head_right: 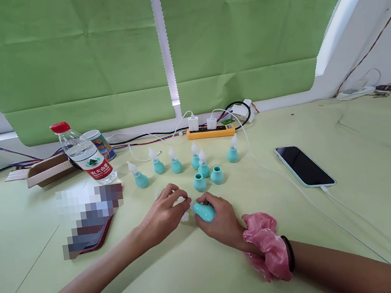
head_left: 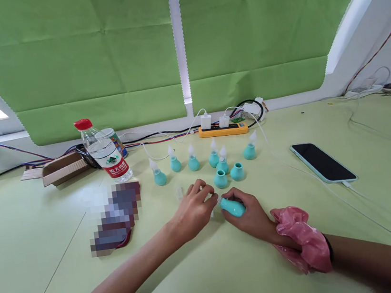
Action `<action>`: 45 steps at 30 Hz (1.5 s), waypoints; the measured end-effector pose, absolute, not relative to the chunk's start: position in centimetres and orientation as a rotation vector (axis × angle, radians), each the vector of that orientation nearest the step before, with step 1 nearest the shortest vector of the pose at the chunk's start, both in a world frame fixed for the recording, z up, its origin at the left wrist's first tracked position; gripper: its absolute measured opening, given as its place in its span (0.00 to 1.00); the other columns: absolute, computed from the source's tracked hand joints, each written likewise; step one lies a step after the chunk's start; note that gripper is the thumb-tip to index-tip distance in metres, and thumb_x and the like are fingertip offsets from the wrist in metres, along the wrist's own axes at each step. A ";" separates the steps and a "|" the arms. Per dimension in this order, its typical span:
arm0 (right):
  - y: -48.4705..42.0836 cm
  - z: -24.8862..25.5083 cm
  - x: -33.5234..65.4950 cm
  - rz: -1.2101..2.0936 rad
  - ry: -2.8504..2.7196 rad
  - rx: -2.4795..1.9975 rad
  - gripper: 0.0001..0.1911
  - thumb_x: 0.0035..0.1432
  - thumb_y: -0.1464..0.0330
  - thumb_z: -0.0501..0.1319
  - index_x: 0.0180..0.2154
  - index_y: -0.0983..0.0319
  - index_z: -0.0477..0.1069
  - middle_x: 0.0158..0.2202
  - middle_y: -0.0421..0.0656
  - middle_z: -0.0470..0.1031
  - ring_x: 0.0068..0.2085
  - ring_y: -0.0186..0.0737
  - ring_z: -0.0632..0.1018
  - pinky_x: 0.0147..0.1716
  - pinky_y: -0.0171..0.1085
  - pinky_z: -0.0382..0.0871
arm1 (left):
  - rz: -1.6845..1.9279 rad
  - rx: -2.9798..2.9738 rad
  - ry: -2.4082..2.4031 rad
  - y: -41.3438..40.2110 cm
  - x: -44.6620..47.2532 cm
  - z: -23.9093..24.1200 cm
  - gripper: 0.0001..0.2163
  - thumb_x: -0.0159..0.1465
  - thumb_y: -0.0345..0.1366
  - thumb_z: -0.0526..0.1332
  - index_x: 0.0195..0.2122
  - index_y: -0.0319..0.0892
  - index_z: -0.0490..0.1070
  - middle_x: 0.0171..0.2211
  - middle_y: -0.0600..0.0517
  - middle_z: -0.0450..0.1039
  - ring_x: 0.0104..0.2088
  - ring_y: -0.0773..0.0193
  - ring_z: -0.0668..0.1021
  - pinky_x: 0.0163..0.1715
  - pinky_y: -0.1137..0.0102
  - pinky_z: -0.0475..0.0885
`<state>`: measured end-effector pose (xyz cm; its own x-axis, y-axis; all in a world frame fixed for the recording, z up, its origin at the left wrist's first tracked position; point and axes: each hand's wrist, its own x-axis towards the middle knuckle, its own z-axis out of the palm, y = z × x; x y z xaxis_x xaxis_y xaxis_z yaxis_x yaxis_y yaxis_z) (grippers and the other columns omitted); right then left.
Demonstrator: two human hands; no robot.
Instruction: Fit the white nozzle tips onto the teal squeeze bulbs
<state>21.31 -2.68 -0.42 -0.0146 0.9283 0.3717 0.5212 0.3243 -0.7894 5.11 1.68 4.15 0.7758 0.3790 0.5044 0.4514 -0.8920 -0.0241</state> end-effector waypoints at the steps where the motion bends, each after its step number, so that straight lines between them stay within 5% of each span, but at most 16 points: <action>1: -2.7 -0.5 21.3 0.515 -1.676 -1.345 0.09 0.43 0.70 0.57 0.31 0.59 0.61 0.28 0.39 0.69 0.29 0.37 0.70 0.29 0.36 0.64 | -0.739 -2.814 -0.653 1.6 5.2 4.0 0.09 0.59 0.23 0.51 0.32 0.38 0.70 0.33 0.47 0.68 0.36 0.61 0.65 0.30 0.68 0.67; 8: -3.0 -0.4 21.3 0.250 -1.805 -1.424 0.10 0.45 0.69 0.57 0.33 0.60 0.60 0.32 0.42 0.71 0.30 0.40 0.70 0.30 0.38 0.61 | -0.894 -2.972 -0.702 1.8 5.3 4.6 0.08 0.59 0.28 0.52 0.28 0.37 0.70 0.28 0.49 0.69 0.33 0.63 0.65 0.30 0.71 0.67; 14: -3.0 -0.2 21.2 -0.021 -1.951 -1.334 0.08 0.46 0.71 0.55 0.32 0.61 0.59 0.30 0.42 0.71 0.25 0.37 0.68 0.29 0.38 0.56 | -0.607 -2.947 -0.737 1.9 5.1 5.2 0.10 0.61 0.27 0.51 0.27 0.37 0.70 0.26 0.48 0.67 0.34 0.62 0.65 0.30 0.70 0.66; 22: -3.0 -0.5 21.2 0.031 -1.959 -1.353 0.08 0.46 0.71 0.55 0.32 0.61 0.59 0.30 0.41 0.71 0.26 0.37 0.69 0.29 0.37 0.55 | -0.115 -2.755 -0.535 0.7 4.9 6.3 0.06 0.54 0.20 0.53 0.28 0.34 0.66 0.26 0.45 0.65 0.35 0.56 0.66 0.27 0.68 0.63; 30: -3.0 -0.4 21.2 0.021 -1.970 -1.326 0.06 0.48 0.71 0.55 0.32 0.61 0.60 0.28 0.41 0.70 0.26 0.37 0.69 0.28 0.37 0.55 | -0.265 -2.652 -0.488 0.3 5.6 4.5 0.12 0.56 0.18 0.50 0.19 0.36 0.63 0.22 0.46 0.64 0.30 0.59 0.66 0.22 0.68 0.59; 45: -3.2 -0.1 21.1 -0.072 -2.103 -1.271 0.03 0.49 0.71 0.52 0.30 0.63 0.61 0.27 0.41 0.71 0.26 0.35 0.70 0.28 0.38 0.50 | -0.162 -2.871 -0.606 1.4 4.8 5.7 0.06 0.56 0.22 0.53 0.26 0.37 0.66 0.25 0.47 0.65 0.34 0.59 0.66 0.27 0.70 0.62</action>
<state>21.10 -3.20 -0.08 -0.3007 0.7666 0.5674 0.8037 0.5240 -0.2819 4.81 1.41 5.73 0.9099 0.3875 0.1481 0.4098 -0.8953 -0.1746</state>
